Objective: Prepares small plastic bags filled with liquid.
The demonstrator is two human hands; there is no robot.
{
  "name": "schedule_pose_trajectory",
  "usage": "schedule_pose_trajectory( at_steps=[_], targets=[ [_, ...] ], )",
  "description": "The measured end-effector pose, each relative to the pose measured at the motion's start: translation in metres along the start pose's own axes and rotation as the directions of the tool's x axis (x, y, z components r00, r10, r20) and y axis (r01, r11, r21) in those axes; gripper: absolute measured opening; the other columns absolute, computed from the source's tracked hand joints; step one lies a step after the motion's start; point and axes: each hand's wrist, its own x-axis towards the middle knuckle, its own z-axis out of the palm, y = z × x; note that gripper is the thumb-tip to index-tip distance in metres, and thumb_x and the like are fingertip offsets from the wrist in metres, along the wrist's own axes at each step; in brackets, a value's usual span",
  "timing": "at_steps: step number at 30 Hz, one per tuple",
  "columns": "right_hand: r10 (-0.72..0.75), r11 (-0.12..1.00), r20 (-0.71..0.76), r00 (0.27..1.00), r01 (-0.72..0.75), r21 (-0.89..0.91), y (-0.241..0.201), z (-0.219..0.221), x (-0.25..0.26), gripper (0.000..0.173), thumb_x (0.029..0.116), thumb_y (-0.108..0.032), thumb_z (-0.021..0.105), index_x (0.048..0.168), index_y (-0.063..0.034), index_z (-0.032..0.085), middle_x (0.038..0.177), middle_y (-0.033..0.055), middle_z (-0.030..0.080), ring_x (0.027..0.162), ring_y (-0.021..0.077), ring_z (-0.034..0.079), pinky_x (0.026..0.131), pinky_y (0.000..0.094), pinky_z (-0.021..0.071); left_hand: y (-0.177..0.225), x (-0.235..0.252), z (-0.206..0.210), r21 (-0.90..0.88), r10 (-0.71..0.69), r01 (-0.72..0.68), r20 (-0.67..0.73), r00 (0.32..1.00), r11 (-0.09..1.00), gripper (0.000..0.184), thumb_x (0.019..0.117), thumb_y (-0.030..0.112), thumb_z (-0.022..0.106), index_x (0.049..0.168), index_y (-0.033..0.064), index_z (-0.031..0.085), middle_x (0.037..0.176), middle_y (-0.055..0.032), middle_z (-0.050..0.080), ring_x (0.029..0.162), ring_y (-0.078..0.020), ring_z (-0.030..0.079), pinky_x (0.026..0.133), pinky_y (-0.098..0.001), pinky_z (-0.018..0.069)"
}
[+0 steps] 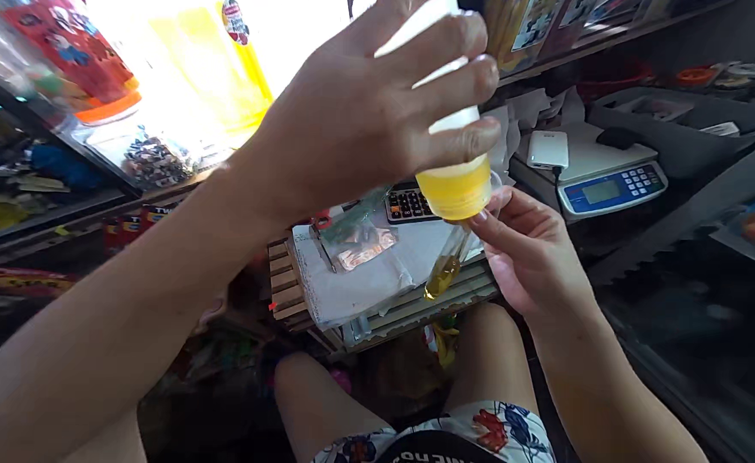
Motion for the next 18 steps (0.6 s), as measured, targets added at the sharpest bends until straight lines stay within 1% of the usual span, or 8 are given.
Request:
schedule_pose_trajectory(
  at_steps=[2, 3, 4, 8, 12, 14, 16, 18],
  targets=[
    [-0.009, 1.000, 0.010, 1.000, 0.009, 0.007, -0.002, 0.002, 0.006, 0.006, 0.0936, -0.007, 0.070, 0.095, -0.0136, 0.072, 0.091, -0.0024, 0.072, 0.090, 0.0055, 0.069, 0.087, 0.0241, 0.0585, -0.006, 0.002, -0.002, 0.025, 0.001, 0.000, -0.009, 1.000, 1.000, 0.050, 0.1005, -0.008, 0.045, 0.138, 0.0191, 0.064, 0.134, -0.0141, 0.064, 0.132, -0.0347, 0.054, 0.100, -0.0512, 0.0433],
    [-0.011, 1.000, 0.013, 1.000, 0.011, 0.005, -0.003, 0.003, 0.007, 0.007, 0.0940, -0.006, 0.069, 0.095, -0.0132, 0.071, 0.092, -0.0019, 0.072, 0.090, 0.0062, 0.069, 0.088, 0.0248, 0.0586, -0.008, 0.003, -0.002, 0.029, 0.001, 0.000, -0.014, 1.000, 1.000, 0.048, 0.1012, -0.007, 0.046, 0.137, 0.0189, 0.064, 0.134, -0.0137, 0.064, 0.131, -0.0340, 0.055, 0.096, -0.0491, 0.0458],
    [-0.013, 1.000, 0.018, 1.000, 0.013, -0.001, -0.004, 0.003, 0.008, 0.007, 0.0946, -0.007, 0.069, 0.095, -0.0132, 0.071, 0.093, -0.0016, 0.073, 0.092, 0.0067, 0.070, 0.088, 0.0253, 0.0586, -0.010, 0.003, -0.001, 0.021, 0.000, 0.000, -0.018, 1.000, 1.000, 0.045, 0.1021, -0.005, 0.046, 0.137, 0.0177, 0.065, 0.133, -0.0140, 0.064, 0.130, -0.0338, 0.056, 0.094, -0.0478, 0.0472],
    [-0.018, 1.000, 0.026, 1.000, 0.019, -0.021, -0.006, 0.007, 0.009, 0.006, 0.0963, -0.008, 0.068, 0.095, -0.0131, 0.071, 0.095, -0.0012, 0.073, 0.094, 0.0075, 0.070, 0.089, 0.0253, 0.0584, -0.013, 0.001, 0.001, -0.022, -0.016, 0.015, -0.045, 0.999, 1.000, 0.038, 0.1043, 0.000, 0.048, 0.133, 0.0147, 0.068, 0.130, -0.0147, 0.067, 0.127, -0.0331, 0.058, 0.096, -0.0445, 0.0479],
    [-0.009, 1.000, 0.011, 1.000, 0.009, 0.018, -0.002, 0.008, 0.011, 0.008, 0.0950, -0.004, 0.067, 0.095, -0.0116, 0.070, 0.094, 0.0002, 0.073, 0.093, 0.0092, 0.070, 0.092, 0.0287, 0.0586, -0.014, -0.001, 0.003, -0.037, -0.033, 0.031, -0.043, 0.999, 0.999, 0.037, 0.1042, 0.000, 0.049, 0.132, 0.0155, 0.068, 0.128, -0.0145, 0.067, 0.125, -0.0325, 0.060, 0.094, -0.0445, 0.0486],
    [-0.014, 1.000, 0.013, 1.000, 0.014, 0.004, -0.002, 0.010, 0.011, 0.007, 0.0961, -0.005, 0.066, 0.096, -0.0117, 0.070, 0.094, -0.0002, 0.072, 0.094, 0.0093, 0.070, 0.091, 0.0284, 0.0586, -0.015, -0.003, 0.006, -0.061, -0.046, 0.043, -0.046, 0.998, 0.997, 0.038, 0.1039, -0.001, 0.048, 0.131, 0.0156, 0.069, 0.125, -0.0146, 0.068, 0.124, -0.0327, 0.060, 0.094, -0.0444, 0.0491],
    [-0.031, 0.999, 0.012, 0.999, 0.031, -0.037, -0.004, 0.012, 0.009, 0.006, 0.0982, -0.009, 0.065, 0.098, -0.0120, 0.070, 0.095, -0.0010, 0.072, 0.094, 0.0086, 0.070, 0.089, 0.0265, 0.0583, -0.016, -0.007, 0.010, -0.099, -0.094, 0.089, -0.042, 0.995, 0.991, 0.037, 0.1043, 0.000, 0.048, 0.131, 0.0162, 0.069, 0.124, -0.0148, 0.068, 0.122, -0.0336, 0.061, 0.094, -0.0462, 0.0493],
    [-0.069, 0.995, -0.016, 0.997, 0.068, -0.077, -0.006, 0.015, 0.009, 0.005, 0.0990, -0.011, 0.065, 0.098, -0.0123, 0.070, 0.095, -0.0014, 0.072, 0.094, 0.0086, 0.070, 0.088, 0.0260, 0.0589, -0.016, -0.014, 0.017, -0.168, -0.202, 0.200, 0.005, 0.979, 0.965, 0.036, 0.1035, 0.003, 0.051, 0.132, 0.0187, 0.068, 0.126, -0.0144, 0.067, 0.120, -0.0350, 0.062, 0.095, -0.0501, 0.0488]
  ],
)
